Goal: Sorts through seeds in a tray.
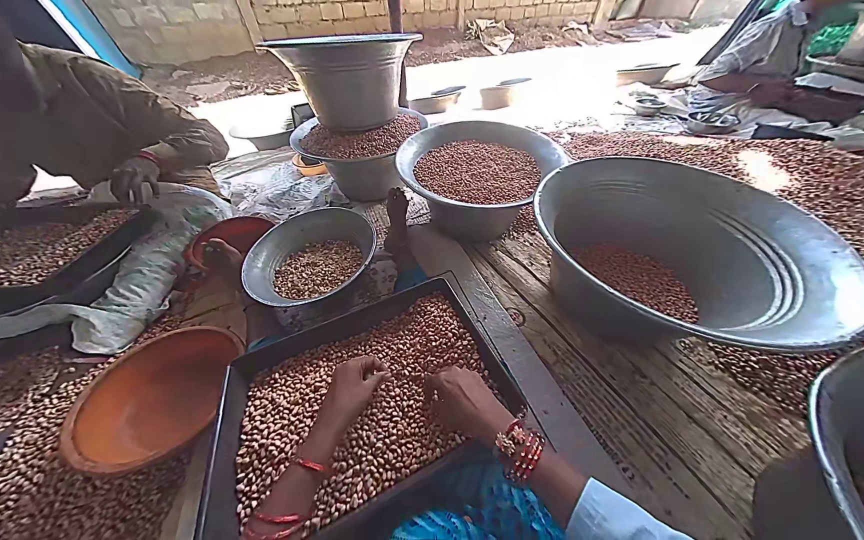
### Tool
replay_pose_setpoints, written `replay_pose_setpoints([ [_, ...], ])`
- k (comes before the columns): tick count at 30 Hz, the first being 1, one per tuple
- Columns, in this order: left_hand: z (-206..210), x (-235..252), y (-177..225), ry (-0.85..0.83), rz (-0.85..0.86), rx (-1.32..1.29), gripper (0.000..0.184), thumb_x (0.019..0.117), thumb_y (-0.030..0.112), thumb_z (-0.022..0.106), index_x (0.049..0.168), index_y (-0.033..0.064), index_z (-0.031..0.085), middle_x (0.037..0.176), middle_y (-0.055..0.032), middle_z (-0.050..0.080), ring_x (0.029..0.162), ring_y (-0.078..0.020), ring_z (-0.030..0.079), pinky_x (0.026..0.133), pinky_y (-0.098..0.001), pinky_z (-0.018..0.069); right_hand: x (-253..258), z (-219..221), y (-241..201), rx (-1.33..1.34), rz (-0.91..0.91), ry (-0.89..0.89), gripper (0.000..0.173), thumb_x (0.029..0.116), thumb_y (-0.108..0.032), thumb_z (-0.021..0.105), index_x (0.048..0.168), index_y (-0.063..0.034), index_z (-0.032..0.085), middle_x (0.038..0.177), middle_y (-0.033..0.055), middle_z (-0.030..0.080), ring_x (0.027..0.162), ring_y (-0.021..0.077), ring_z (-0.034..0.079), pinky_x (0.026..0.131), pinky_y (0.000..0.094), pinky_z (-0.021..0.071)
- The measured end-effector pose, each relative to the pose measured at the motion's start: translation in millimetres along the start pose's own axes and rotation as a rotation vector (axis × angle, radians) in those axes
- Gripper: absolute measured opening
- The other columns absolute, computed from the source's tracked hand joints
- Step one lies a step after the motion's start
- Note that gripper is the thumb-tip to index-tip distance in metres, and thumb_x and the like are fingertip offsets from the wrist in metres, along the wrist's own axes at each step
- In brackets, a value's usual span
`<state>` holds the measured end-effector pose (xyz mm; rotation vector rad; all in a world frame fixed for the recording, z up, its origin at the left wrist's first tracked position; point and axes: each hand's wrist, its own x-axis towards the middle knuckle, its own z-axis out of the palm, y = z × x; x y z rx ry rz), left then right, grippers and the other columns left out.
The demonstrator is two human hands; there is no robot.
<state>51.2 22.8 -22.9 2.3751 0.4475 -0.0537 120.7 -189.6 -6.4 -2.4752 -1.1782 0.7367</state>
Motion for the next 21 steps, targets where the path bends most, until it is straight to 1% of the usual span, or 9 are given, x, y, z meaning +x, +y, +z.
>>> replay_pose_setpoints([
  [2,-13,2,-9,0.067,-0.078,-0.306,0.014,0.1011,0.008,0.063,0.107,-0.004,0.069,0.092,-0.0103,0.07,0.077,-0.0142,0.065,0.078,-0.0332,0.0544,1,3,0,-0.009,0.001,-0.005,0.023,0.1001,-0.012,0.06,0.118,-0.002,0.071,0.114,0.0238,0.071,0.11,0.0429,0.067,0.09,0.0618,0.0505],
  [4,-19,1,-15,0.107,-0.113,-0.65,0.011,0.1042,-0.001,0.044,0.107,-0.003,0.055,0.09,-0.0073,0.07,0.071,-0.0098,0.069,0.068,-0.0251,0.0579,2,6,2,0.0,-0.004,-0.013,0.022,0.1004,-0.014,0.06,0.115,-0.0019,0.071,0.11,0.0233,0.071,0.107,0.0424,0.068,0.088,0.0612,0.0508],
  [5,-18,0,-17,0.117,-0.11,-0.717,0.015,0.1012,-0.003,0.037,0.108,-0.0008,0.051,0.088,-0.0054,0.068,0.066,-0.0082,0.067,0.063,-0.0226,0.0563,3,6,3,0.01,-0.007,-0.019,0.023,0.1008,-0.016,0.06,0.115,-0.0018,0.071,0.109,0.023,0.072,0.106,0.0423,0.068,0.088,0.0616,0.0508],
  [7,-14,0,-15,0.1,-0.083,-0.564,0.019,0.098,-0.006,0.044,0.114,-0.0033,0.055,0.083,-0.0038,0.06,0.059,-0.0059,0.054,0.055,-0.0212,0.0462,4,6,6,0.037,-0.013,-0.042,0.024,0.1012,-0.018,0.06,0.115,-0.0018,0.072,0.109,0.0229,0.072,0.107,0.0423,0.068,0.089,0.0622,0.0504],
  [12,0,-4,8,0.043,0.001,0.114,0.023,0.1031,0.011,0.059,0.121,0.0037,0.072,0.096,-0.0184,0.071,0.084,-0.0311,0.066,0.086,-0.0492,0.0518,10,0,21,0.456,-0.084,0.062,0.03,0.1019,-0.026,0.062,0.111,0.0011,0.069,0.09,0.0148,0.068,0.08,0.0249,0.063,0.078,0.0466,0.0503],
  [14,3,-3,11,0.014,0.015,0.219,0.027,0.1024,0.013,0.061,0.126,0.0025,0.07,0.118,-0.0225,0.071,0.11,-0.0388,0.068,0.102,-0.054,0.0498,10,-8,17,0.724,-0.041,0.132,0.031,0.1034,-0.022,0.055,0.121,0.0028,0.063,0.098,0.0133,0.066,0.081,0.0171,0.06,0.079,0.0385,0.0497],
  [16,5,-1,12,-0.004,0.025,0.273,0.027,0.1018,0.014,0.062,0.125,0.0013,0.07,0.123,-0.023,0.07,0.119,-0.0397,0.066,0.106,-0.0538,0.0481,15,-13,11,0.735,-0.039,0.177,0.028,0.1029,-0.018,0.052,0.122,0.0011,0.062,0.095,0.0105,0.063,0.078,0.0152,0.057,0.075,0.0364,0.0473],
  [18,6,0,11,-0.011,0.03,0.309,0.025,0.1017,0.014,0.062,0.121,0.0015,0.072,0.122,-0.0217,0.07,0.119,-0.0376,0.066,0.106,-0.0518,0.0485,24,-15,5,0.493,-0.093,0.166,0.025,0.0995,-0.017,0.056,0.115,-0.0014,0.068,0.089,0.0123,0.065,0.076,0.0225,0.059,0.074,0.0443,0.0485],
  [21,6,1,4,0.0,0.054,0.297,0.026,0.1006,0.012,0.062,0.123,0.0023,0.072,0.122,-0.0208,0.07,0.119,-0.0365,0.066,0.106,-0.0506,0.0488,35,-14,-13,0.127,-0.129,0.077,0.026,0.1026,-0.019,0.057,0.116,-0.0036,0.073,0.108,0.021,0.073,0.105,0.0387,0.069,0.09,0.0596,0.0517],
])
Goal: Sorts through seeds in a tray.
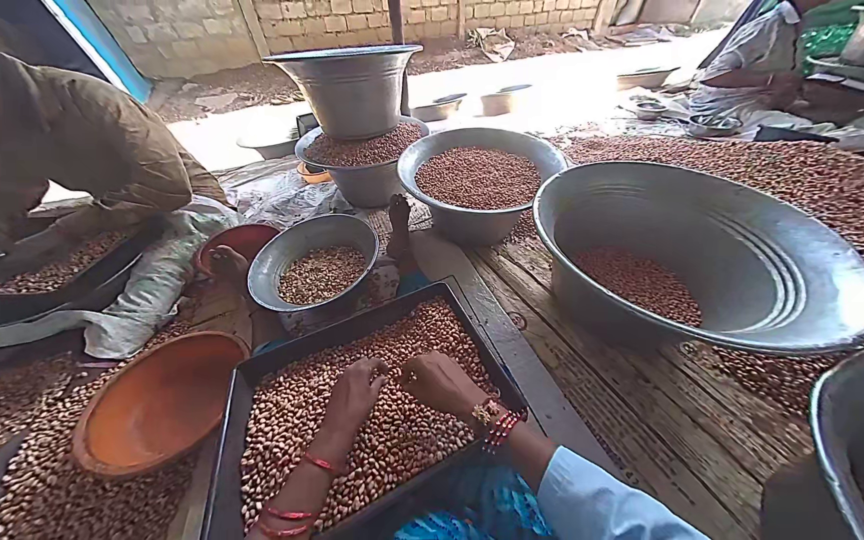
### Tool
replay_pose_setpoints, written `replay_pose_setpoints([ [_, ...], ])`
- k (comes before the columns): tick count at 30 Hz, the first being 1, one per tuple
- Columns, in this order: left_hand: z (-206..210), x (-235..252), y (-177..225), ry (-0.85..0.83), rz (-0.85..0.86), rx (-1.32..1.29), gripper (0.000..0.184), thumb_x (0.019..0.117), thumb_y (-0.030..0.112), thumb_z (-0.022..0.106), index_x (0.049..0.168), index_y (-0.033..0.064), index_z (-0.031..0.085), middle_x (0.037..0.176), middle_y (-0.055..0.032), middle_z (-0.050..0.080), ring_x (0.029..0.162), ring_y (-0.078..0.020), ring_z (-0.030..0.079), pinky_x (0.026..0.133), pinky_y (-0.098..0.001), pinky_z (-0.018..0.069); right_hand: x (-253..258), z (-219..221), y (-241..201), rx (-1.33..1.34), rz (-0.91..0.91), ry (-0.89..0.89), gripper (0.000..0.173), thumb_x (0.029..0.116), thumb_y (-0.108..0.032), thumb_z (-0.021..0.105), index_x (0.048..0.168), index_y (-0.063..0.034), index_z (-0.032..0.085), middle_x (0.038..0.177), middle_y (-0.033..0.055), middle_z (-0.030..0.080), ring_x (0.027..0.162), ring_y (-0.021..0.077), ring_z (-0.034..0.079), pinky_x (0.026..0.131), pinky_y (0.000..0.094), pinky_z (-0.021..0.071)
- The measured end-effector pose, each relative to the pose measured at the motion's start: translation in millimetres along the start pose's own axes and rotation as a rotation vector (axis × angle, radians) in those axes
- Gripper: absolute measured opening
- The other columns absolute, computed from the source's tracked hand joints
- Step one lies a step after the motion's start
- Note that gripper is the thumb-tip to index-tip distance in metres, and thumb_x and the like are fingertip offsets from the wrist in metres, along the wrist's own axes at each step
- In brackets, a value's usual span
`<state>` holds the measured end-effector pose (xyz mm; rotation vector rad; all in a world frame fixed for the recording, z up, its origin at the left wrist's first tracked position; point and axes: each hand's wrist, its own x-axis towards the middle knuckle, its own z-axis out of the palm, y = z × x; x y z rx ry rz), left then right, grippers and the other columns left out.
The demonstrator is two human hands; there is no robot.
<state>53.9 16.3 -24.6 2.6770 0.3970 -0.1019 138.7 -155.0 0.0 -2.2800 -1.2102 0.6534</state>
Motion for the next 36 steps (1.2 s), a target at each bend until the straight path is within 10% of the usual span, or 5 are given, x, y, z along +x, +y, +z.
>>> replay_pose_setpoints([
  [9,-3,-1,-6,0.01,-0.07,-0.055,0.021,0.0989,0.013,0.066,0.115,0.0008,0.073,0.107,-0.0212,0.073,0.101,-0.036,0.07,0.096,-0.0517,0.0522,21,15,-19,-0.256,-0.002,-0.112,0.023,0.102,-0.008,0.053,0.118,0.0019,0.067,0.112,0.0257,0.069,0.109,0.0439,0.067,0.087,0.0613,0.0513],
  [16,-28,3,-50,0.217,-0.155,-1.081,0.014,0.1037,-0.002,0.041,0.104,-0.0017,0.055,0.083,-0.0038,0.069,0.067,-0.0085,0.068,0.066,-0.0231,0.0577,19,22,-9,-0.193,0.005,-0.073,0.025,0.102,-0.01,0.055,0.122,-0.0005,0.066,0.111,0.0253,0.07,0.107,0.0445,0.068,0.087,0.0632,0.0514],
  [26,-16,-2,-18,-0.025,-0.161,-0.038,0.025,0.0979,0.021,0.07,0.116,0.0043,0.074,0.109,-0.0216,0.072,0.103,-0.038,0.068,0.098,-0.0555,0.0505,0,6,-19,-0.057,-0.034,-0.161,0.025,0.101,-0.017,0.059,0.116,0.0002,0.069,0.107,0.0238,0.07,0.104,0.0411,0.068,0.088,0.0611,0.0513],
  [31,-26,-2,-33,0.023,-0.156,-0.586,0.011,0.0986,0.008,0.067,0.105,-0.0017,0.068,0.08,-0.0042,0.065,0.064,-0.0082,0.055,0.064,-0.0271,0.0473,-34,-15,-31,0.515,-0.33,-0.438,0.021,0.0989,-0.007,0.067,0.116,0.0044,0.07,0.09,0.0111,0.073,0.074,0.0121,0.068,0.075,0.0329,0.0584],
  [36,-42,-19,-33,-0.01,-0.087,-0.745,0.013,0.0979,-0.005,0.05,0.105,0.0001,0.06,0.076,0.0017,0.057,0.057,-0.0027,0.05,0.056,-0.0195,0.044,-32,-14,-26,0.163,-0.238,-0.146,0.019,0.0998,-0.015,0.066,0.108,-0.0016,0.075,0.084,0.0144,0.072,0.075,0.0265,0.067,0.076,0.0484,0.052],
])
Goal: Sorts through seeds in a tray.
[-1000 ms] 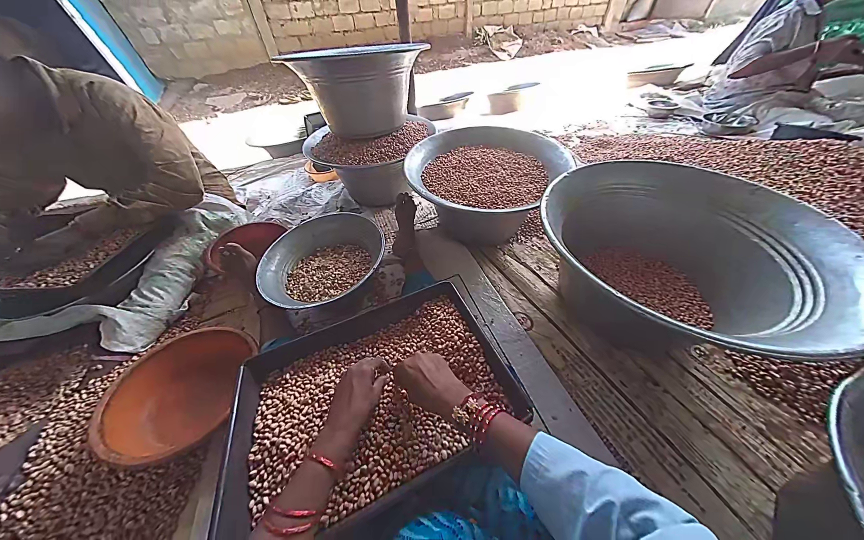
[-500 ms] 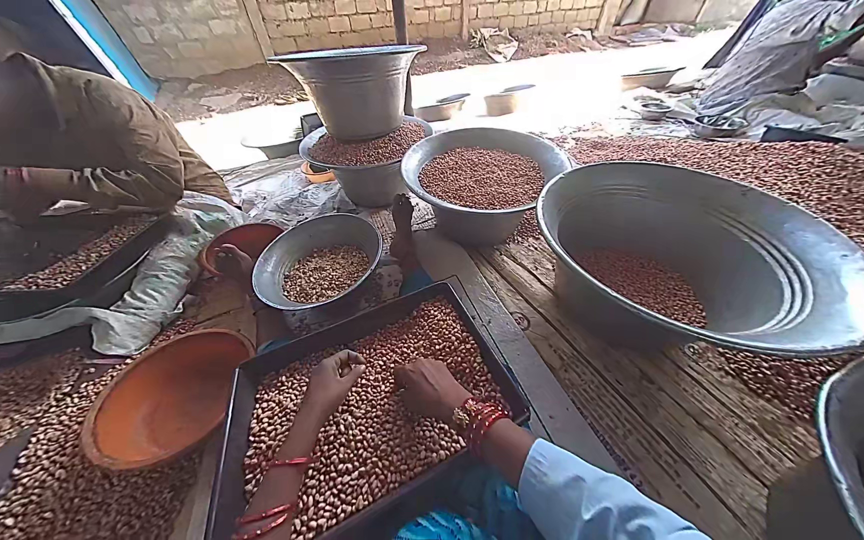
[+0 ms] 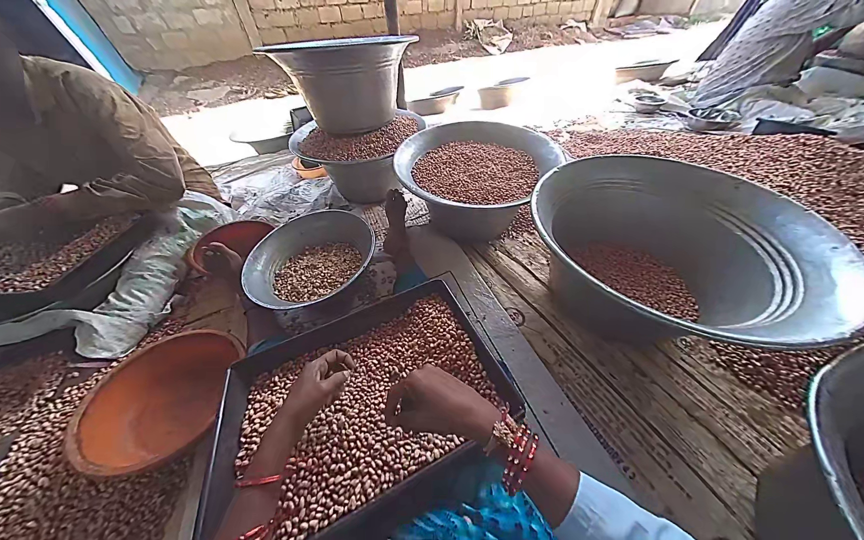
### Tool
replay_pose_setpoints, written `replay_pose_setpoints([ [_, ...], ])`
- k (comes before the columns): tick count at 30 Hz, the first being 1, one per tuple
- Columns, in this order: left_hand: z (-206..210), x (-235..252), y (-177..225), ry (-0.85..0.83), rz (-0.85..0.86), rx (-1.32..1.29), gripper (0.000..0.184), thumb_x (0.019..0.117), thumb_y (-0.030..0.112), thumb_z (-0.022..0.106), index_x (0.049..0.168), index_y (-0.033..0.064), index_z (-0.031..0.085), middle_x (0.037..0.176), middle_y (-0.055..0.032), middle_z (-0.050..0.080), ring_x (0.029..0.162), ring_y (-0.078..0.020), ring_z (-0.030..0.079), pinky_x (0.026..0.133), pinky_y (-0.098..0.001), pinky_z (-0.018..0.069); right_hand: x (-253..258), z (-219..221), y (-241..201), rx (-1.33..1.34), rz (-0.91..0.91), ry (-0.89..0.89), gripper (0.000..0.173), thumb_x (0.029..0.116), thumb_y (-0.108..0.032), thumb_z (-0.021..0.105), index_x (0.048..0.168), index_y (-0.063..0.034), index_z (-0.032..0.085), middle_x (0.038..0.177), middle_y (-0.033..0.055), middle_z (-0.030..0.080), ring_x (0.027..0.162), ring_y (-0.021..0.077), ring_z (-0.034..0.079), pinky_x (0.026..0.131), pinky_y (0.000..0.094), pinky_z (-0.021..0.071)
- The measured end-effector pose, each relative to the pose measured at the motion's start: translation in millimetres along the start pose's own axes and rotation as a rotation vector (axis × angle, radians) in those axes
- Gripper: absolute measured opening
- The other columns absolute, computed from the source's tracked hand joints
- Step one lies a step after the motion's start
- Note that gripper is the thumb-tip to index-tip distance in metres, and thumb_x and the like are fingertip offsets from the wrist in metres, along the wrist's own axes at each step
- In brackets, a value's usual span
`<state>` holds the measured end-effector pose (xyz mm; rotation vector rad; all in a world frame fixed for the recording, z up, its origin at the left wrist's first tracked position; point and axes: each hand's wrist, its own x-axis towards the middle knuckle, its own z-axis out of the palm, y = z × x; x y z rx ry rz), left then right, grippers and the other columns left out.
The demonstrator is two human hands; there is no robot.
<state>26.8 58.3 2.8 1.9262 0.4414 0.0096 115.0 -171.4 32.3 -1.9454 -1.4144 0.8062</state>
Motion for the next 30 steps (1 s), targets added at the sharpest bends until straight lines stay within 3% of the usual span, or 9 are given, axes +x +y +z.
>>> replay_pose_setpoints([
  [2,2,-9,8,-0.012,-0.038,0.415,0.013,0.0985,0.008,0.065,0.109,0.0024,0.071,0.075,-0.0033,0.057,0.064,-0.0133,0.048,0.067,-0.035,0.0434,8,8,3,-0.099,0.049,0.011,0.02,0.1005,-0.017,0.065,0.109,-0.0029,0.075,0.091,0.0173,0.073,0.086,0.0344,0.069,0.081,0.0571,0.0515],
  [5,12,-25,10,-0.005,-0.108,0.687,0.019,0.1003,0.015,0.065,0.113,0.0065,0.076,0.084,-0.0157,0.069,0.077,-0.03,0.062,0.08,-0.0514,0.0499,20,21,2,-0.154,0.076,0.014,0.02,0.1006,-0.015,0.062,0.109,-0.0031,0.075,0.098,0.0196,0.073,0.096,0.0388,0.069,0.084,0.0604,0.0509],
  [7,16,-29,3,0.017,-0.116,0.745,0.019,0.1002,0.016,0.066,0.113,0.0075,0.077,0.099,-0.0187,0.074,0.092,-0.0356,0.07,0.09,-0.0551,0.0524,29,30,-1,-0.193,0.092,0.003,0.021,0.102,-0.016,0.06,0.111,-0.0029,0.074,0.101,0.0204,0.073,0.1,0.04,0.07,0.085,0.0608,0.0512],
  [13,26,-30,4,-0.066,-0.166,0.844,0.023,0.098,0.015,0.067,0.117,0.0045,0.075,0.119,-0.0218,0.071,0.116,-0.0398,0.066,0.103,-0.0561,0.0482,48,50,-5,-0.28,0.108,-0.029,0.022,0.1028,-0.013,0.055,0.114,-0.0003,0.069,0.102,0.0233,0.071,0.1,0.0425,0.069,0.083,0.0608,0.0514],
  [17,28,-27,2,-0.101,-0.206,0.835,0.023,0.1001,0.018,0.065,0.115,0.0029,0.074,0.112,-0.022,0.072,0.111,-0.0391,0.068,0.101,-0.0553,0.0492,49,52,0,-0.269,0.118,-0.041,0.023,0.1032,-0.016,0.055,0.11,0.0006,0.069,0.101,0.0231,0.071,0.1,0.042,0.069,0.082,0.0611,0.0512],
  [20,10,-29,-9,0.053,-0.104,0.565,0.018,0.0979,0.017,0.071,0.105,0.0017,0.075,0.082,-0.0126,0.068,0.075,-0.0248,0.062,0.078,-0.0459,0.0497,46,45,15,-0.098,0.108,0.011,0.023,0.0974,-0.021,0.065,0.108,-0.0021,0.073,0.094,0.0187,0.072,0.092,0.0365,0.069,0.081,0.0586,0.0515],
  [24,-16,-36,-20,0.224,0.058,0.228,0.021,0.0936,0.006,0.047,0.106,0.0009,0.063,0.081,-0.0011,0.06,0.06,-0.0048,0.053,0.059,-0.0236,0.0469,38,28,25,0.269,0.13,0.264,0.026,0.0962,-0.018,0.057,0.114,-0.0015,0.066,0.093,0.0125,0.068,0.083,0.0231,0.064,0.077,0.0451,0.05],
  [28,-9,-42,-12,0.079,-0.056,0.586,0.017,0.0963,0.009,0.068,0.112,0.0068,0.074,0.074,-0.0092,0.06,0.064,-0.0225,0.053,0.068,-0.0451,0.0463,43,21,17,0.053,0.147,0.203,0.025,0.1011,-0.019,0.058,0.116,-0.0017,0.069,0.089,0.016,0.067,0.082,0.0302,0.064,0.078,0.0503,0.0503],
  [30,0,-42,-10,0.032,-0.087,0.709,0.02,0.0961,0.012,0.07,0.115,0.008,0.076,0.093,-0.0187,0.071,0.084,-0.035,0.066,0.084,-0.0545,0.052,48,29,13,-0.079,0.119,0.134,0.024,0.1019,-0.02,0.061,0.114,-0.0025,0.072,0.098,0.0193,0.072,0.096,0.0361,0.07,0.086,0.0564,0.0523],
])
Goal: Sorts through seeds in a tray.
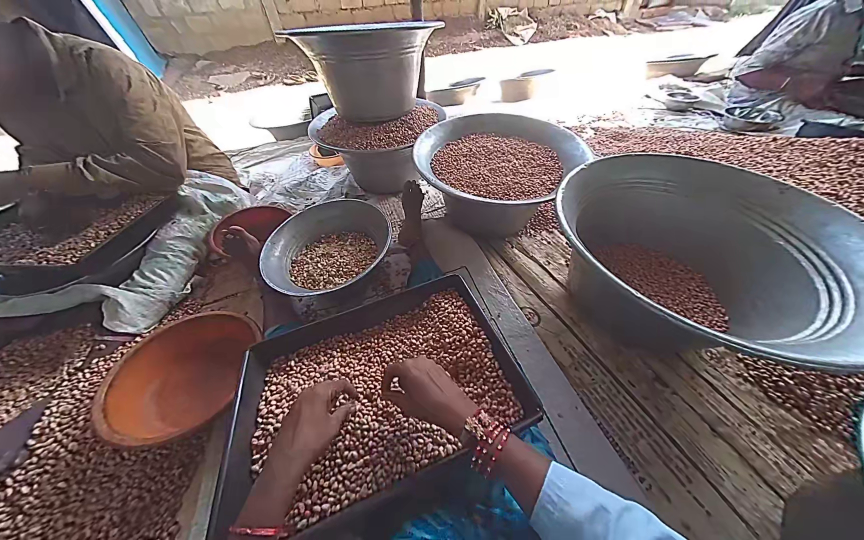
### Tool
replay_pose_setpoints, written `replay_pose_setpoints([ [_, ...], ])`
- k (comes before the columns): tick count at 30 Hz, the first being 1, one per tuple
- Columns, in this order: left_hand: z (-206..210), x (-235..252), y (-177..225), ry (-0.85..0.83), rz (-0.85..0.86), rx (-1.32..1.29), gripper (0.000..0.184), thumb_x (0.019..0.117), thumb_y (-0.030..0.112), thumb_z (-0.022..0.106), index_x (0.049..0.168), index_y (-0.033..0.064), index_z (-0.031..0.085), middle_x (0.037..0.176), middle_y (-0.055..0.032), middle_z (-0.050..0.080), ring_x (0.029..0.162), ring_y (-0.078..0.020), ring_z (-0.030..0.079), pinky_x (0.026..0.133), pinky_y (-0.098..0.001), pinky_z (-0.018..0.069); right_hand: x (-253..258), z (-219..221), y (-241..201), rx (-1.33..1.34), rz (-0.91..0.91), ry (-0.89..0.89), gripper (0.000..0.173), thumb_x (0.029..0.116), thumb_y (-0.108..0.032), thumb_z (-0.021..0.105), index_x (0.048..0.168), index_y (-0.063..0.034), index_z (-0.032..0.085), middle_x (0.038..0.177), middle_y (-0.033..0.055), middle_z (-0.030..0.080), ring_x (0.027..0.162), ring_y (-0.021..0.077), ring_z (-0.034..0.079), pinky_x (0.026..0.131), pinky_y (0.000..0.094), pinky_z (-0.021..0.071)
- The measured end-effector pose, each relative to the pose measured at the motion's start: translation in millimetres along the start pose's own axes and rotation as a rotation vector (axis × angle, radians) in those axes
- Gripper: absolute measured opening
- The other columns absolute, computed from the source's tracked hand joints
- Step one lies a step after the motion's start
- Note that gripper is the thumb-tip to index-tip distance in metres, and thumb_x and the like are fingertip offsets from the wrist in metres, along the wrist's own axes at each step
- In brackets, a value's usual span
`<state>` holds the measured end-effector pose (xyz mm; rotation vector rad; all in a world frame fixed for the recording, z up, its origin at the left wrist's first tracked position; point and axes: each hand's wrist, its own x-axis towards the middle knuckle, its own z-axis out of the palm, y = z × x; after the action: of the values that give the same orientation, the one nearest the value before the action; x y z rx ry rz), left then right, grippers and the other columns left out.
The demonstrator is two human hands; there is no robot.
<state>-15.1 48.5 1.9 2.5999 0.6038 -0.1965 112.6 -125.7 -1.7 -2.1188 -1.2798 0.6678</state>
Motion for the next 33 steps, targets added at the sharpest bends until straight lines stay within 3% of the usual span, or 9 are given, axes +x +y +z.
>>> replay_pose_setpoints([
  [3,6,1,3,-0.028,-0.047,0.044,0.019,0.0977,0.013,0.068,0.114,0.0062,0.076,0.112,-0.02,0.073,0.106,-0.0386,0.069,0.098,-0.0555,0.0505,6,9,-14,-0.148,-0.01,-0.095,0.023,0.1024,-0.015,0.058,0.114,-0.0019,0.072,0.109,0.0214,0.072,0.106,0.0402,0.069,0.089,0.0605,0.0518],
  [7,-2,0,-20,0.135,-0.006,-0.321,0.015,0.0983,0.012,0.068,0.105,-0.0013,0.073,0.087,-0.012,0.07,0.072,-0.0196,0.063,0.074,-0.0401,0.0517,14,17,-21,-0.264,0.025,-0.174,0.021,0.1016,-0.011,0.057,0.114,0.002,0.068,0.109,0.0251,0.069,0.106,0.0434,0.067,0.086,0.0611,0.0515],
  [10,-4,-4,-32,0.102,0.07,-0.585,0.018,0.0941,0.007,0.047,0.104,0.0019,0.062,0.077,0.0028,0.06,0.06,-0.0019,0.055,0.058,-0.02,0.0477,14,19,-18,-0.25,0.034,-0.177,0.021,0.1016,-0.012,0.057,0.114,0.0021,0.067,0.108,0.025,0.07,0.106,0.0434,0.067,0.086,0.0613,0.0513],
  [15,2,-12,-5,-0.07,-0.014,-0.05,0.02,0.097,0.017,0.071,0.114,0.0078,0.076,0.083,-0.0148,0.069,0.075,-0.0299,0.062,0.079,-0.0508,0.0512,9,1,-15,-0.068,-0.064,-0.27,0.023,0.1005,-0.017,0.062,0.109,0.0021,0.072,0.097,0.0219,0.071,0.094,0.0379,0.069,0.083,0.0577,0.0523],
  [18,8,-13,2,-0.109,-0.043,0.002,0.019,0.0947,0.017,0.073,0.11,0.0052,0.076,0.098,-0.0198,0.073,0.093,-0.037,0.07,0.09,-0.0561,0.052,-5,-15,-15,0.415,-0.314,-0.463,0.021,0.1001,-0.009,0.066,0.113,0.0059,0.072,0.092,0.0116,0.075,0.077,0.0128,0.071,0.077,0.0322,0.0597],
  [20,7,-11,1,-0.143,-0.059,-0.006,0.019,0.0952,0.02,0.073,0.107,0.0047,0.075,0.096,-0.019,0.073,0.094,-0.0356,0.07,0.09,-0.0558,0.0525,-13,-25,-15,0.433,-0.352,-0.415,0.022,0.1001,-0.009,0.066,0.116,0.0049,0.072,0.094,0.0118,0.076,0.078,0.0127,0.071,0.079,0.0325,0.0599],
  [26,6,-12,-20,0.004,0.094,-0.567,0.013,0.0935,0.01,0.055,0.102,0.0035,0.062,0.077,0.0042,0.058,0.06,-0.0016,0.052,0.059,-0.0209,0.0464,-45,-62,-6,-0.229,0.274,-0.141,0.03,0.1068,-0.018,0.051,0.124,-0.0013,0.068,0.116,0.0242,0.07,0.112,0.0419,0.067,0.095,0.0606,0.0506],
  [30,13,-16,6,-0.065,0.104,-0.184,0.017,0.0951,0.013,0.069,0.109,0.0058,0.074,0.073,-0.0059,0.059,0.064,-0.0194,0.052,0.066,-0.041,0.0456,-64,-82,-4,-0.275,0.594,-0.09,0.031,0.1082,-0.015,0.044,0.123,0.0052,0.062,0.123,0.0279,0.065,0.119,0.0432,0.063,0.096,0.0588,0.05],
  [33,27,-18,19,-0.077,0.104,0.001,0.021,0.0955,0.015,0.07,0.114,0.0081,0.077,0.109,-0.0169,0.075,0.102,-0.036,0.071,0.094,-0.0559,0.0537,-72,-83,4,-0.246,0.666,-0.09,0.035,0.1097,-0.017,0.041,0.122,0.0073,0.062,0.126,0.0283,0.064,0.122,0.0422,0.062,0.099,0.0577,0.0491],
])
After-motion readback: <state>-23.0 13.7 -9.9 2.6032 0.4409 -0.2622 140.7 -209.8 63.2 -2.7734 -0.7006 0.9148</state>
